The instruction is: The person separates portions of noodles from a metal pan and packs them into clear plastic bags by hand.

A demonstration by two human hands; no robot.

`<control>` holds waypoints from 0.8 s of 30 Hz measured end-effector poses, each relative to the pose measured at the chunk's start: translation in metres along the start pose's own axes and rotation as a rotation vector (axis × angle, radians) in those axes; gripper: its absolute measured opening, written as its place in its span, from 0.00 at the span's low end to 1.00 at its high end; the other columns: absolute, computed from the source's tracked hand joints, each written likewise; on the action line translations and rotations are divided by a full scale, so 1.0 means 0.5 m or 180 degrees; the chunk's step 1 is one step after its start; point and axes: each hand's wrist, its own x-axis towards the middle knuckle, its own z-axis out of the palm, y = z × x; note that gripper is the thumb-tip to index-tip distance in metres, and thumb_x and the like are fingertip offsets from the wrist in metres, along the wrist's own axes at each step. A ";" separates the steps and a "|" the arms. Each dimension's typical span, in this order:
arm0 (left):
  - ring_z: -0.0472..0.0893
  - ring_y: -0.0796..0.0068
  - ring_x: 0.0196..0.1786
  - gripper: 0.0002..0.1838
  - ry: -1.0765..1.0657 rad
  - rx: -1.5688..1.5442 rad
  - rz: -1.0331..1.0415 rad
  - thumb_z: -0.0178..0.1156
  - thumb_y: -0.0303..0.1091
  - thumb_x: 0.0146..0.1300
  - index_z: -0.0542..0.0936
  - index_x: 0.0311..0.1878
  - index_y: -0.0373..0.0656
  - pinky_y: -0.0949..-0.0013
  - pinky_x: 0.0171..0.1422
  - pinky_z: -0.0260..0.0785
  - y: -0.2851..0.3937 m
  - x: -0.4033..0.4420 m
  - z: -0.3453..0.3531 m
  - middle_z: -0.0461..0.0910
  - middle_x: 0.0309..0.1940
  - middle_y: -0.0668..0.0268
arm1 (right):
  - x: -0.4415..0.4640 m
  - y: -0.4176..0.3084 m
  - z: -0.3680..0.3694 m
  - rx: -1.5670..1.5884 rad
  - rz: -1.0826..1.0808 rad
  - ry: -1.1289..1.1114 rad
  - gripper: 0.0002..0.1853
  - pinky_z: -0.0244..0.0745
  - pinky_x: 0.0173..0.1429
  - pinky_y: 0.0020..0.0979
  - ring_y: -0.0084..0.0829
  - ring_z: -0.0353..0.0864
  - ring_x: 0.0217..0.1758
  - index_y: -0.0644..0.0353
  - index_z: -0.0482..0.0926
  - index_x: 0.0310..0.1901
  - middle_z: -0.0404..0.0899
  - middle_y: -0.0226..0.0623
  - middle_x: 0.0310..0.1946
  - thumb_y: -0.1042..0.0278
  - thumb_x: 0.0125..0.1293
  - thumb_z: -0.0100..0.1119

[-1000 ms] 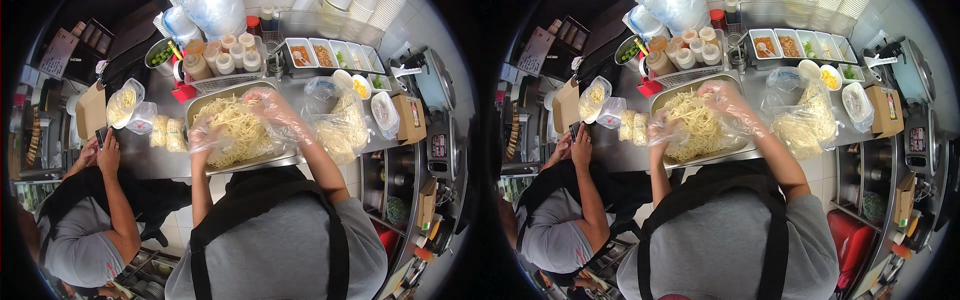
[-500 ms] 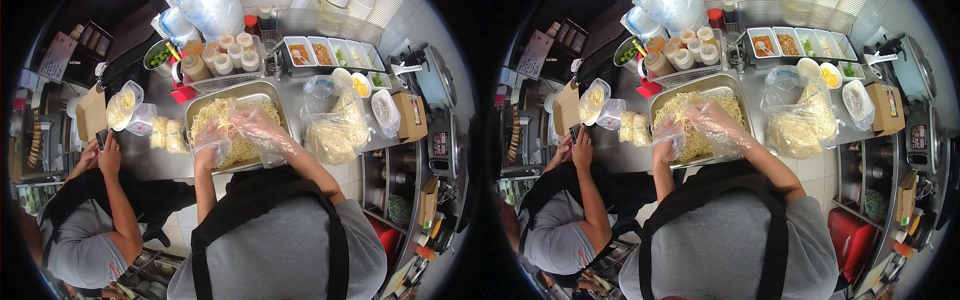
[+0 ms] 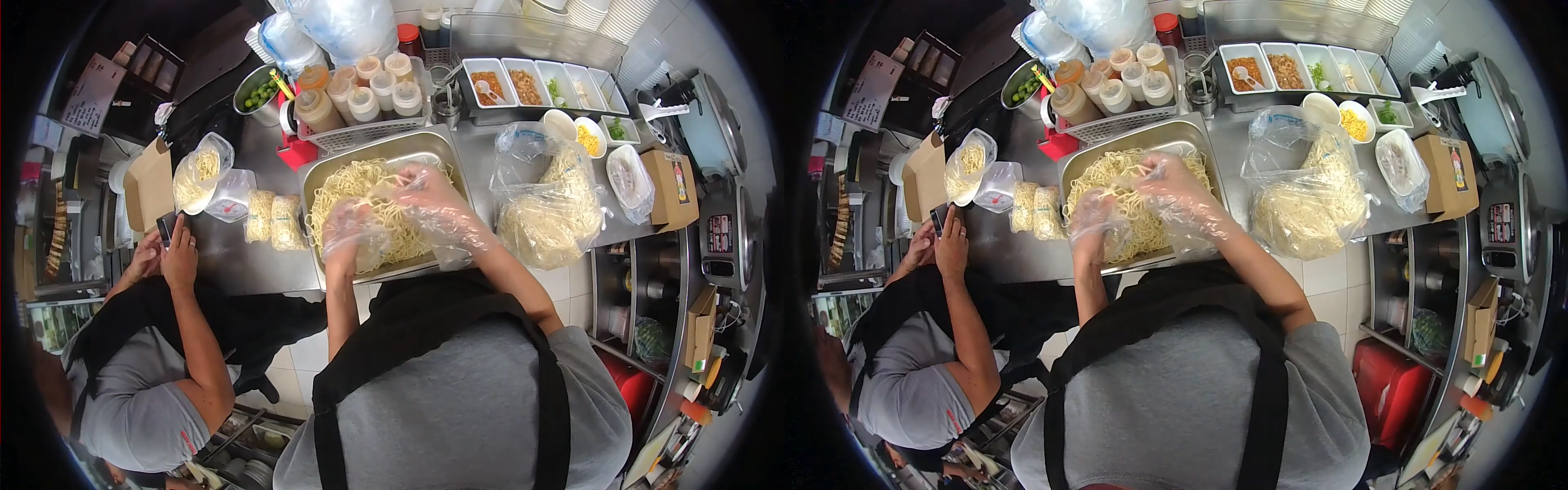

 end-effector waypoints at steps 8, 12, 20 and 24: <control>0.79 0.74 0.38 0.12 -0.0117 -0.1290 -0.0324 0.61 0.28 0.61 0.75 0.48 0.41 0.71 0.40 0.74 -0.031 0.027 -0.102 0.78 0.35 0.65 | -0.017 -0.041 -0.071 -0.0287 -0.0720 0.0473 0.06 0.64 0.32 0.21 0.16 0.67 0.27 0.60 0.74 0.32 0.69 0.23 0.24 0.74 0.55 0.62; 0.80 0.74 0.37 0.18 -0.0282 -0.0270 0.0235 0.61 0.27 0.61 0.72 0.54 0.41 0.74 0.42 0.75 0.008 0.009 -0.077 0.81 0.37 0.63 | -0.042 -0.090 -0.053 -0.1834 -0.0310 0.0845 0.08 0.70 0.40 0.29 0.27 0.74 0.31 0.63 0.74 0.38 0.74 0.36 0.30 0.74 0.56 0.60; 0.78 0.54 0.48 0.31 -0.0527 0.2815 0.1196 0.71 0.32 0.42 0.76 0.55 0.40 0.61 0.55 0.70 0.056 0.027 -0.048 0.78 0.47 0.54 | -0.011 -0.032 0.016 -0.3679 -0.0112 -0.0474 0.33 0.66 0.65 0.40 0.50 0.68 0.63 0.58 0.71 0.59 0.71 0.54 0.57 0.66 0.48 0.68; 0.77 0.51 0.50 0.38 -0.0083 0.4831 0.2376 0.72 0.33 0.36 0.73 0.57 0.41 0.58 0.56 0.69 -0.025 0.080 -0.034 0.78 0.47 0.51 | 0.002 0.060 0.023 -0.4401 -0.0275 0.0130 0.35 0.67 0.63 0.42 0.53 0.67 0.62 0.56 0.69 0.62 0.72 0.55 0.56 0.67 0.48 0.67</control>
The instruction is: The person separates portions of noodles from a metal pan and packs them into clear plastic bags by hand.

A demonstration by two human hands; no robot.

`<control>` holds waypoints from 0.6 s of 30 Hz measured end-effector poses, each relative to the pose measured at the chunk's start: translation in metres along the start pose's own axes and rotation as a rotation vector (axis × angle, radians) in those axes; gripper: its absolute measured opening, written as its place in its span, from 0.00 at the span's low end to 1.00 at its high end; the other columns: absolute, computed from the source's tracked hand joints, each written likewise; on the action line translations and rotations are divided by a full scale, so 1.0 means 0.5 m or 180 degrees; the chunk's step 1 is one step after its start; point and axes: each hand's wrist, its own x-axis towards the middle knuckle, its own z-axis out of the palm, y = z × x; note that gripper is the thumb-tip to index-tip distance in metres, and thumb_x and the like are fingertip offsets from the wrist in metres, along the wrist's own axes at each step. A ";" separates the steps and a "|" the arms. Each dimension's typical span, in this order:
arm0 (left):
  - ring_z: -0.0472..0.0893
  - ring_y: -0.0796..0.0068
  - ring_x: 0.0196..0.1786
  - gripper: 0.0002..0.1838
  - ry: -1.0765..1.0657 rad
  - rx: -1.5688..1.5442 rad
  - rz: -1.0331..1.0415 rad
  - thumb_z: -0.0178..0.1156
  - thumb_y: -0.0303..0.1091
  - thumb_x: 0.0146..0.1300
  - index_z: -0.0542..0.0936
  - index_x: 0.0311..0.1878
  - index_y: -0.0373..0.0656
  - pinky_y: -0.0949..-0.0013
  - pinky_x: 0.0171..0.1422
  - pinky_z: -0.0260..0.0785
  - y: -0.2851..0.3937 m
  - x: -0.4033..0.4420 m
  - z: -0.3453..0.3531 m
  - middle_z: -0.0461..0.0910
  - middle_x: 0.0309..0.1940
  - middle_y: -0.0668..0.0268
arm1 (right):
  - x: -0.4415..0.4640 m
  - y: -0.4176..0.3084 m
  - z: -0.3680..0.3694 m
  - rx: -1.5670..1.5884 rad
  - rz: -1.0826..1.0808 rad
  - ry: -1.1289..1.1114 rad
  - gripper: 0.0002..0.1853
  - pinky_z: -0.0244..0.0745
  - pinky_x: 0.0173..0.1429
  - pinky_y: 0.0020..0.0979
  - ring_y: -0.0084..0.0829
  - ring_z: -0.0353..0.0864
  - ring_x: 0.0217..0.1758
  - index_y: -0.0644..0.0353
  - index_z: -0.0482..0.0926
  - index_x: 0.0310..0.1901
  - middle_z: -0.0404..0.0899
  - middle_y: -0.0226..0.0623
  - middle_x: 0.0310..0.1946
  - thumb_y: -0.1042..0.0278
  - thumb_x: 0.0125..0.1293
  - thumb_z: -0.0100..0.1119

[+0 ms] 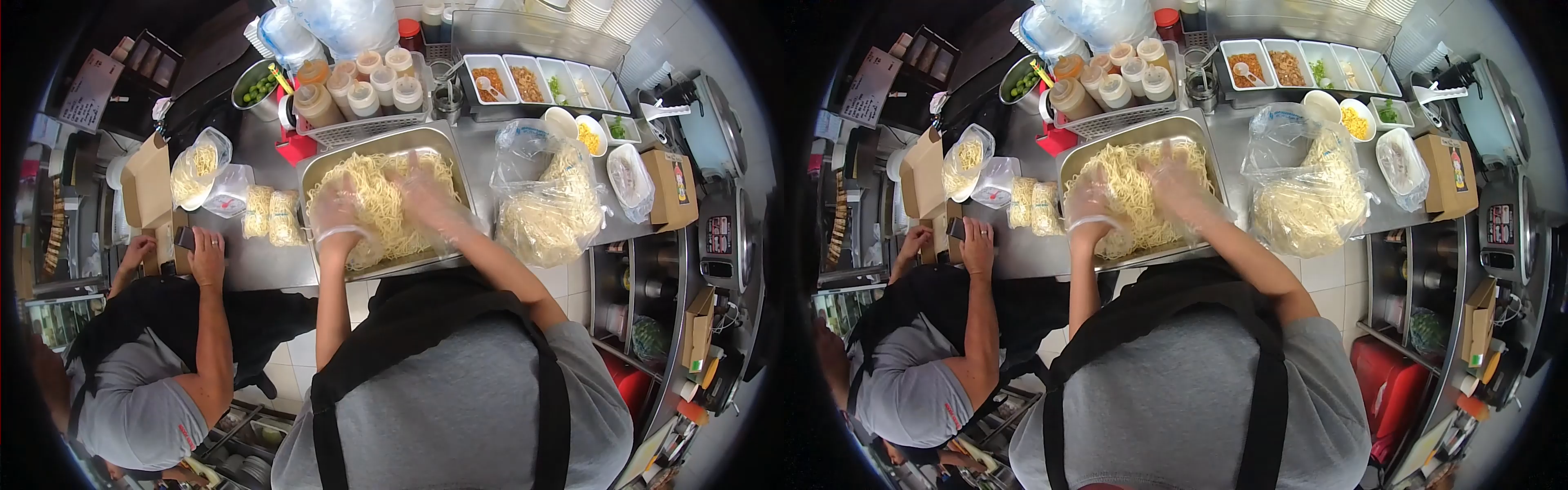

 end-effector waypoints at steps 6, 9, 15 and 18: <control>0.80 0.50 0.47 0.35 0.0268 -0.1162 -0.0300 0.71 0.27 0.40 0.73 0.57 0.40 0.61 0.53 0.72 -0.005 0.018 0.025 0.79 0.45 0.49 | 0.021 0.031 0.008 0.1977 -0.0046 0.0383 0.26 0.73 0.53 0.40 0.51 0.76 0.53 0.59 0.74 0.54 0.76 0.56 0.47 0.76 0.48 0.59; 0.81 0.60 0.45 0.32 0.0322 -0.2594 -0.0587 0.68 0.21 0.41 0.74 0.56 0.39 0.64 0.49 0.74 0.002 0.016 -0.002 0.81 0.44 0.55 | 0.018 0.012 -0.051 0.3083 0.0030 0.0528 0.21 0.72 0.50 0.35 0.48 0.79 0.45 0.62 0.76 0.48 0.78 0.54 0.39 0.78 0.47 0.56; 0.80 0.75 0.47 0.30 0.0191 -0.4985 -0.0948 0.60 0.12 0.46 0.73 0.57 0.37 0.72 0.51 0.73 0.030 0.026 -0.132 0.80 0.47 0.62 | -0.008 -0.066 -0.288 0.3848 -0.0615 0.0287 0.25 0.67 0.56 0.25 0.24 0.75 0.49 0.69 0.73 0.51 0.78 0.36 0.44 0.85 0.46 0.51; 0.80 0.74 0.48 0.30 0.0351 -0.5165 -0.0711 0.61 0.11 0.46 0.72 0.57 0.36 0.71 0.51 0.73 0.030 0.025 -0.175 0.80 0.48 0.62 | -0.004 -0.076 -0.321 0.4349 -0.0684 0.0172 0.28 0.65 0.59 0.23 0.21 0.73 0.52 0.70 0.70 0.55 0.77 0.34 0.48 0.87 0.45 0.50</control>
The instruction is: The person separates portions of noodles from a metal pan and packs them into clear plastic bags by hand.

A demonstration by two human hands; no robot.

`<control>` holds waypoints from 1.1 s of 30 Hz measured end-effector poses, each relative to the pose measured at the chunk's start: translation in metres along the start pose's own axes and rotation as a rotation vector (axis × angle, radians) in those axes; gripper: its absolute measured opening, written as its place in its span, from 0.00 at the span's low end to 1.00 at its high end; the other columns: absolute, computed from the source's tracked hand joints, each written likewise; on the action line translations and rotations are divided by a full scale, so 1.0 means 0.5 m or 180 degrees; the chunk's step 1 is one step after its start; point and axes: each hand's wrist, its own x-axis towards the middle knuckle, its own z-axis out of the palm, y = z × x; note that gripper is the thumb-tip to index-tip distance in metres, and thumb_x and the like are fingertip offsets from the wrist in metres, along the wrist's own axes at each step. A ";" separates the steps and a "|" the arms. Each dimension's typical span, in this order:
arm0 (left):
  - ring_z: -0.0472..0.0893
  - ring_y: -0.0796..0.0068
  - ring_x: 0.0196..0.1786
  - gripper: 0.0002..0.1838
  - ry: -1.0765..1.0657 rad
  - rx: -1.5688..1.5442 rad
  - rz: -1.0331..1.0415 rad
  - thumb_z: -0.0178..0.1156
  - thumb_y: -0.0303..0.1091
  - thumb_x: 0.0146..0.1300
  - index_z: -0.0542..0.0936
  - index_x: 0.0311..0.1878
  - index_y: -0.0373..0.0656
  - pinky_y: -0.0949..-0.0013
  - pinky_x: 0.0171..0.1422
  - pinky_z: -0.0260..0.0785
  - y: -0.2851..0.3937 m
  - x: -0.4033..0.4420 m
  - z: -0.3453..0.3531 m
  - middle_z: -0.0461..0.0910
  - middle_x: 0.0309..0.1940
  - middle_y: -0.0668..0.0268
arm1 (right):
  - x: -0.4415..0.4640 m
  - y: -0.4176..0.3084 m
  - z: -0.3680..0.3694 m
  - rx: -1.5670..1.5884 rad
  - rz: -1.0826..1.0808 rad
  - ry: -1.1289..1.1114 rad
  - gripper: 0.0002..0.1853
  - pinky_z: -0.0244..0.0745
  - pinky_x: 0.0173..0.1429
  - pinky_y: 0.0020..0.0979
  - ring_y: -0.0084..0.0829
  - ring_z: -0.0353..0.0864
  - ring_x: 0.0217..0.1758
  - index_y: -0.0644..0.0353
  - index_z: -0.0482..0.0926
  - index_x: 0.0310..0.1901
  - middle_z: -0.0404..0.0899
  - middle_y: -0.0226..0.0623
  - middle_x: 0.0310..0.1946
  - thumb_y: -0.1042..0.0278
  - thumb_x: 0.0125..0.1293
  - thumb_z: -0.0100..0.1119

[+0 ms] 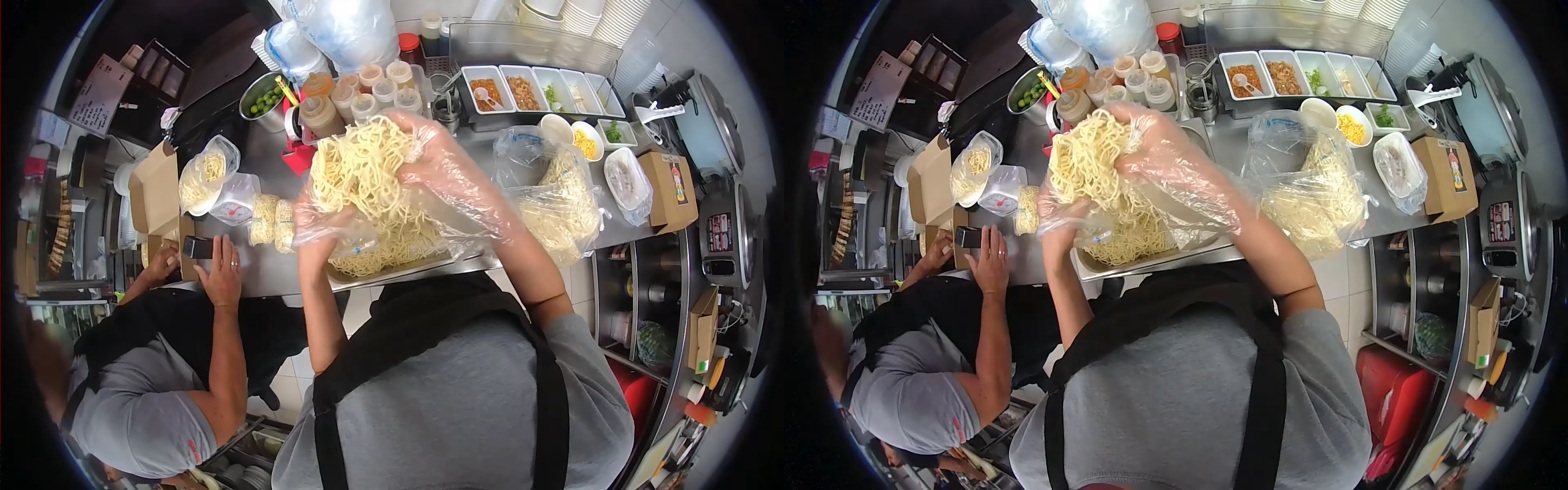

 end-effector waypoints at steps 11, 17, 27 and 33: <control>0.82 0.58 0.44 0.38 -0.1058 0.3922 -0.0983 0.73 0.42 0.39 0.74 0.56 0.38 0.63 0.49 0.74 -0.057 0.007 -0.060 0.81 0.44 0.51 | 0.018 0.327 -0.052 -0.2199 -0.0838 -0.0472 0.35 0.69 0.58 0.32 0.39 0.76 0.54 0.65 0.65 0.61 0.73 0.47 0.55 0.72 0.48 0.64; 0.69 0.49 0.62 0.48 -0.1361 0.4767 -0.0590 0.68 0.48 0.43 0.61 0.68 0.40 0.62 0.65 0.65 -0.104 -0.009 -0.022 0.67 0.60 0.42 | 0.027 0.228 -0.041 -0.3032 0.1028 -0.1113 0.42 0.59 0.70 0.39 0.49 0.60 0.68 0.62 0.58 0.67 0.62 0.60 0.62 0.69 0.48 0.65; 0.62 0.47 0.68 0.57 -0.1361 0.5278 -0.0729 0.67 0.47 0.45 0.43 0.74 0.46 0.58 0.66 0.63 -0.127 -0.038 -0.036 0.57 0.66 0.38 | -0.084 0.316 -0.011 -0.4454 0.0573 -0.0431 0.37 0.67 0.62 0.46 0.61 0.62 0.64 0.53 0.60 0.67 0.58 0.67 0.63 0.72 0.53 0.59; 0.76 0.52 0.54 0.45 -0.0361 0.4409 -0.0280 0.70 0.35 0.41 0.64 0.67 0.50 0.56 0.55 0.69 -0.185 -0.032 -0.047 0.77 0.49 0.52 | -0.074 0.397 -0.025 -0.3280 0.0600 -0.0210 0.41 0.67 0.61 0.47 0.61 0.63 0.63 0.54 0.59 0.67 0.61 0.65 0.61 0.69 0.49 0.62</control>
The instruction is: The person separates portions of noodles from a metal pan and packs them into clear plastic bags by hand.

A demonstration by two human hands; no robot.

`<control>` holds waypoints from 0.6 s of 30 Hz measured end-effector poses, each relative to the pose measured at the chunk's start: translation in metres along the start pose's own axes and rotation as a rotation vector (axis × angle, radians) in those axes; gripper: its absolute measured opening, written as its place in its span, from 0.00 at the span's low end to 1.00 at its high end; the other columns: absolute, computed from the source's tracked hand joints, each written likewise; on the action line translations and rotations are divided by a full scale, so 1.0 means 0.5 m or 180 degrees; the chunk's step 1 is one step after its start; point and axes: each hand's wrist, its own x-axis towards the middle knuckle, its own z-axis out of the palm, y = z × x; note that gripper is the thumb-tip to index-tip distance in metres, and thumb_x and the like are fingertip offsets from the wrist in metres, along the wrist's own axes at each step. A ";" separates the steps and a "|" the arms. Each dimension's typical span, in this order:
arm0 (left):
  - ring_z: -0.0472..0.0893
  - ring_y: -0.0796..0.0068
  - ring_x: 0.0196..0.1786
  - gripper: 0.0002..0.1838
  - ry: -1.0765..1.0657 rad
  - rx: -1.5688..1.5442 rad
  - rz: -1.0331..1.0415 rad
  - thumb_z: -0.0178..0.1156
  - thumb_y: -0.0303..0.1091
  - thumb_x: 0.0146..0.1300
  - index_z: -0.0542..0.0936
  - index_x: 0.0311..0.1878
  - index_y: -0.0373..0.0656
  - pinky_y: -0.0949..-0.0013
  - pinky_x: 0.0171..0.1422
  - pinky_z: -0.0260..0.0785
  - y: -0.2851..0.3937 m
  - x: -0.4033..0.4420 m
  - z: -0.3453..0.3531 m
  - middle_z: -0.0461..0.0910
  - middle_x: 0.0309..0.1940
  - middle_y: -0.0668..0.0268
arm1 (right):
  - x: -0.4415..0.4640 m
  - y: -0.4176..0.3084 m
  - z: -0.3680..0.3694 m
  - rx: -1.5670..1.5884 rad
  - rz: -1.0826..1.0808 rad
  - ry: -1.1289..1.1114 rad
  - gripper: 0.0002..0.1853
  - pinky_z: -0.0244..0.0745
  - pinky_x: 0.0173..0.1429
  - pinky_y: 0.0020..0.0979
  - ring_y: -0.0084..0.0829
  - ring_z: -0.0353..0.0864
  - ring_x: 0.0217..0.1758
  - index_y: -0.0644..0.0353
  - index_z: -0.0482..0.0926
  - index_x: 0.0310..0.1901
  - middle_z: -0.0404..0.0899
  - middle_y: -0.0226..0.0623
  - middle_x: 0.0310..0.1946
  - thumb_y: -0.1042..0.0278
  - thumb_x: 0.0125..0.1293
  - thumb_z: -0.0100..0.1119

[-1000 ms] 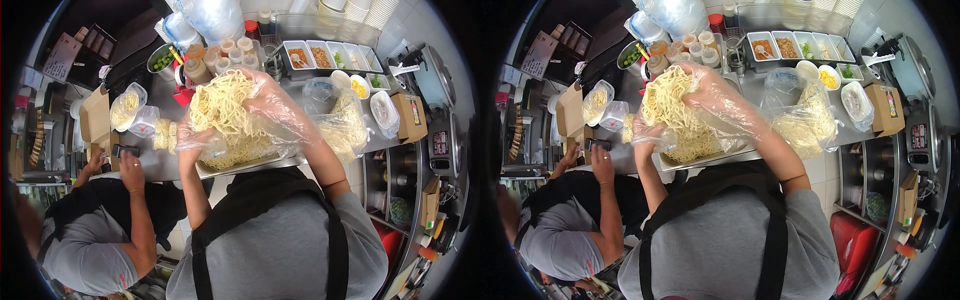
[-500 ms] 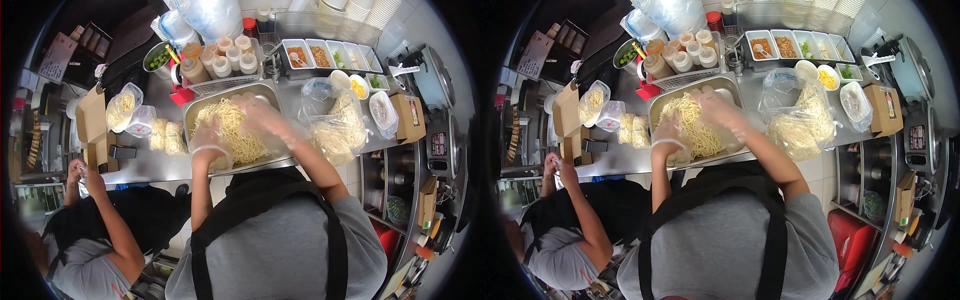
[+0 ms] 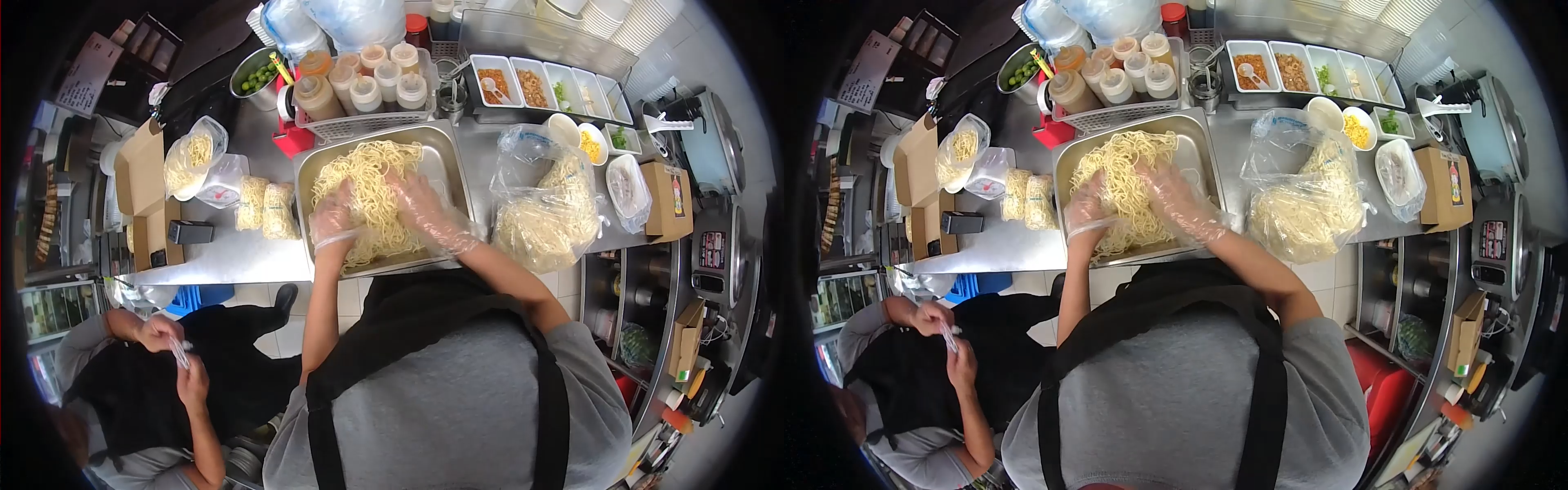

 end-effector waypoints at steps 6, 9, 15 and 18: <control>0.81 0.52 0.45 0.34 0.0461 -0.1146 -0.0051 0.65 0.24 0.42 0.72 0.59 0.49 0.60 0.51 0.73 -0.018 0.011 -0.028 0.80 0.43 0.51 | 0.015 -0.037 -0.100 0.1418 0.0132 -0.0041 0.37 0.67 0.62 0.36 0.47 0.71 0.60 0.61 0.64 0.64 0.70 0.56 0.57 0.75 0.47 0.60; 0.80 0.65 0.49 0.34 0.0388 -0.2324 0.0060 0.61 0.18 0.43 0.71 0.59 0.42 0.68 0.55 0.70 -0.015 0.009 -0.066 0.80 0.47 0.57 | 0.012 -0.082 -0.179 0.2006 -0.0460 0.0193 0.37 0.67 0.61 0.28 0.32 0.74 0.58 0.64 0.68 0.61 0.75 0.49 0.55 0.80 0.43 0.61; 0.73 0.74 0.56 0.34 0.0381 -0.3187 0.0442 0.62 0.16 0.46 0.67 0.62 0.36 0.70 0.62 0.64 -0.019 -0.001 -0.105 0.76 0.53 0.61 | -0.001 -0.183 -0.327 0.1402 -0.0831 0.0320 0.35 0.71 0.57 0.32 0.39 0.79 0.53 0.58 0.68 0.62 0.77 0.46 0.53 0.74 0.46 0.59; 0.74 0.72 0.57 0.37 0.0258 -0.3191 0.0383 0.65 0.17 0.44 0.67 0.63 0.37 0.69 0.62 0.65 -0.003 -0.012 -0.138 0.75 0.54 0.60 | 0.002 -0.194 -0.367 0.1376 -0.1311 0.0479 0.35 0.74 0.52 0.33 0.41 0.81 0.48 0.55 0.69 0.62 0.79 0.45 0.49 0.75 0.45 0.57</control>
